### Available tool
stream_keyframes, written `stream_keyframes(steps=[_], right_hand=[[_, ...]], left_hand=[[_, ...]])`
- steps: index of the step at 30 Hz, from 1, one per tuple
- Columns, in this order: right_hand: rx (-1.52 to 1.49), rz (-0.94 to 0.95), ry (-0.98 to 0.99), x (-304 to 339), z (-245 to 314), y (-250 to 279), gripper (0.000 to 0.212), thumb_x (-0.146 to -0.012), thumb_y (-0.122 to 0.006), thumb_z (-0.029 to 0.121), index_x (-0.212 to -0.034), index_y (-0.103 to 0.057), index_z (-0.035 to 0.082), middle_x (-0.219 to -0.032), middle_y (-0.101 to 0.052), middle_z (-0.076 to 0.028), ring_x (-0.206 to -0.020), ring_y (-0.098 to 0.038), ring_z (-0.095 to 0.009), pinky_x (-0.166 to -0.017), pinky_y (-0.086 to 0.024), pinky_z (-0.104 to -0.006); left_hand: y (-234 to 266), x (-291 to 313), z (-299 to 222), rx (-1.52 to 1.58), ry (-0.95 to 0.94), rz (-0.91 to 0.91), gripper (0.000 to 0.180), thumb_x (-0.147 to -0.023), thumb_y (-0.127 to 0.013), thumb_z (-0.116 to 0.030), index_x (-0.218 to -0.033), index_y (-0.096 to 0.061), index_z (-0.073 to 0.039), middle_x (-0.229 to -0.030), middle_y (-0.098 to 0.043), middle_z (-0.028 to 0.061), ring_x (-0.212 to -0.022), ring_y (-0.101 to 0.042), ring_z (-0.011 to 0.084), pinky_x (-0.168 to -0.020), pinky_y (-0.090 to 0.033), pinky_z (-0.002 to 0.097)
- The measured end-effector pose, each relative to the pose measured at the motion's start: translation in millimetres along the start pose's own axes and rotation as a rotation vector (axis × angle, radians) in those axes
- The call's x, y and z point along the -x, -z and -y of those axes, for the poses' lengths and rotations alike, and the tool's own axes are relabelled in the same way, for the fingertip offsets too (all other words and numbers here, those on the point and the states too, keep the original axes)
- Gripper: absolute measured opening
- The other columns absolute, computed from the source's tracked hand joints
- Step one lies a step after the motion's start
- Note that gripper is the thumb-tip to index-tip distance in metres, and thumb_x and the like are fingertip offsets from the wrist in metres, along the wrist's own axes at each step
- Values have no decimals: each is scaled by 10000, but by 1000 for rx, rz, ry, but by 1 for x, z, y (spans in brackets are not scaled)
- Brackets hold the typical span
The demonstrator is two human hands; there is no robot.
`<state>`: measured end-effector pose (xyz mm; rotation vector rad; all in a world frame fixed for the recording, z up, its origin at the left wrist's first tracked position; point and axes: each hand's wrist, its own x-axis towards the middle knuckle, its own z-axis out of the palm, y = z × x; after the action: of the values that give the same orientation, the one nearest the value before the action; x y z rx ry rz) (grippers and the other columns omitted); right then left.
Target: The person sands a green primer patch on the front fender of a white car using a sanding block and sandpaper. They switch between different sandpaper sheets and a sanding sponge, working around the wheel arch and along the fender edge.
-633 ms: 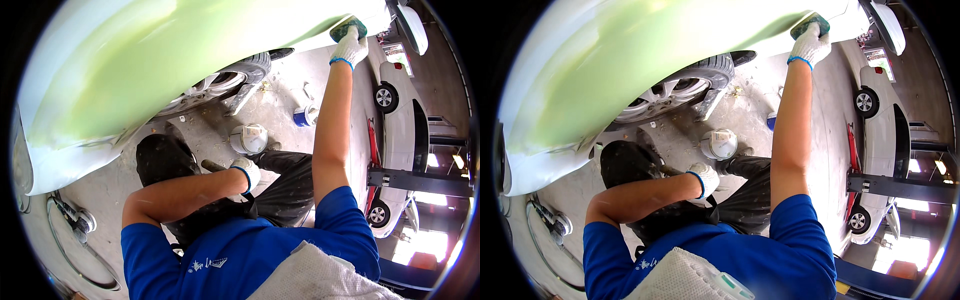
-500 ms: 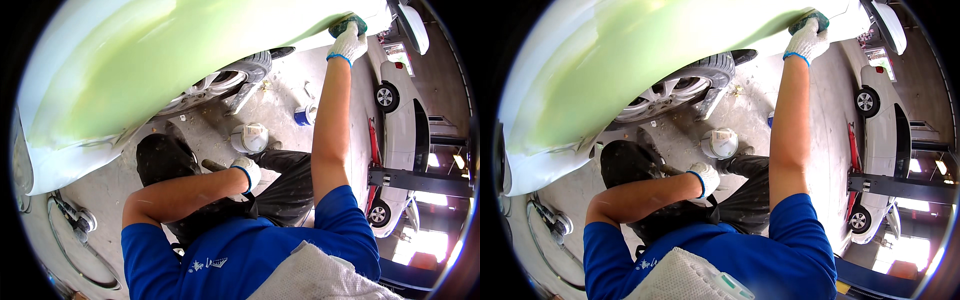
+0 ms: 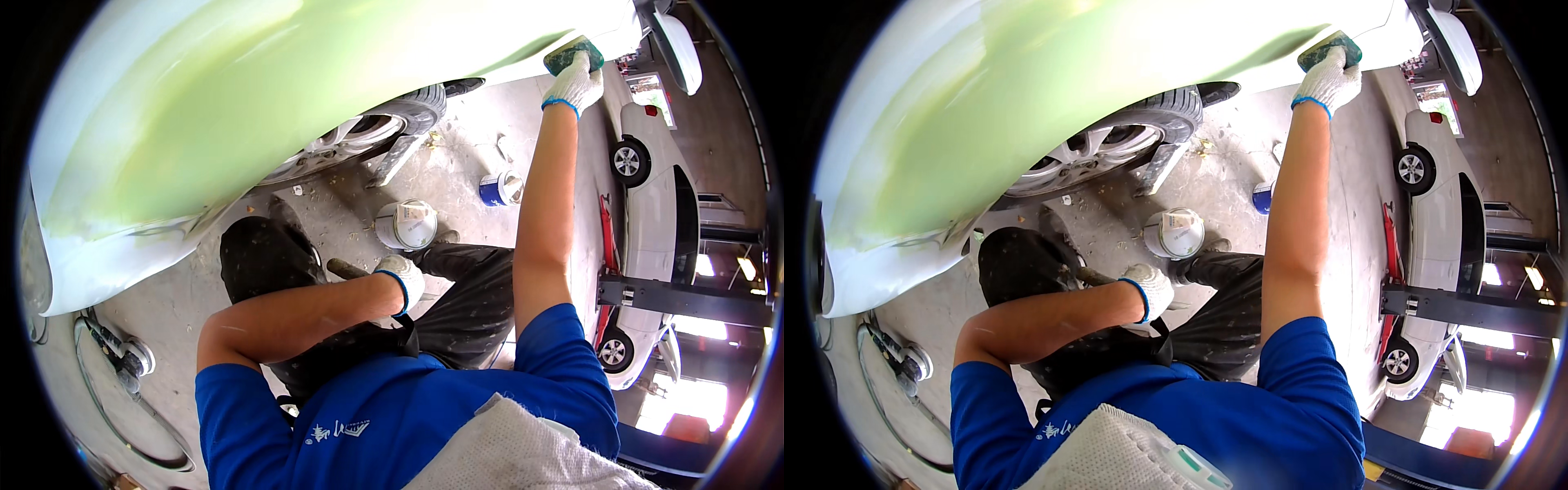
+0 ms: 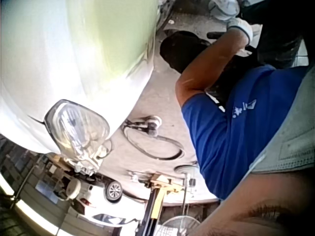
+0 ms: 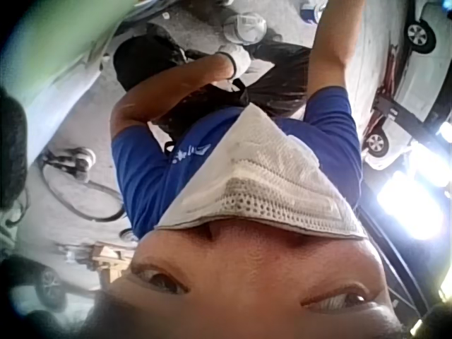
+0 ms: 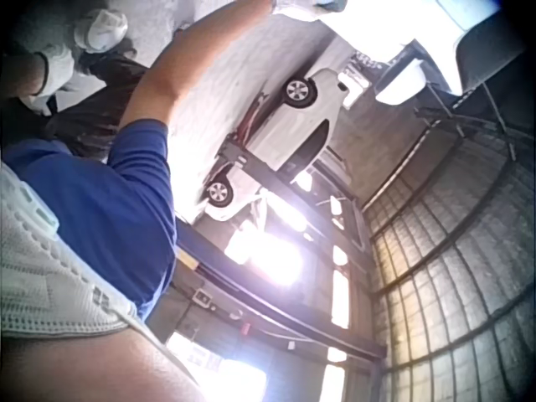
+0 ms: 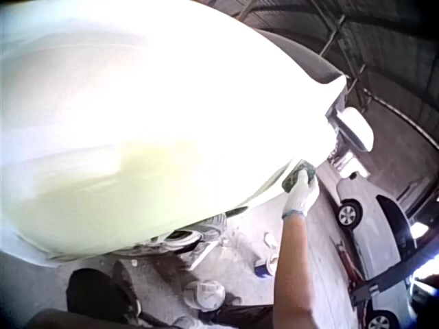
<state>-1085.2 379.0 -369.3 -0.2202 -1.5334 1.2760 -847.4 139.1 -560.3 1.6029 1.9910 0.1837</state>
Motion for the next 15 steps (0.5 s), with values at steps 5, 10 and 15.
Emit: stream_keyframes(steps=[5, 10, 15], right_hand=[[4, 44, 45, -2, -4, -13, 144, -913, -531, 52, -914, -666, 1, -781, -638, -77, -629, -607, -163, -567, -542, -315], [-75, 71, 77, 18, 12, -26, 127, -925, -521, 44, -895, -640, 11, -714, -582, -41, -588, -543, -129, -529, -500, -299], [-120, 88, 88, 32, 20, -31, 102, -926, -563, 45, -970, -651, 17, -794, -623, -51, -643, -588, -136, -569, -529, -303]], left_hand=[[-3, 0, 1, 24, -4, -7, 245, -827, -653, -180, -996, -793, -70, -976, -769, 148, -909, -748, 319, -695, -579, 504], [-5, 3, 2, 16, 9, -1, 252, -826, -656, -177, -1011, -791, -71, -995, -769, 146, -926, -747, 320, -715, -580, 507], [1, 8, 1, 4, 3, 26, 262, -826, -659, -173, -1029, -788, -69, -1011, -768, 144, -939, -745, 322, -727, -581, 508]])
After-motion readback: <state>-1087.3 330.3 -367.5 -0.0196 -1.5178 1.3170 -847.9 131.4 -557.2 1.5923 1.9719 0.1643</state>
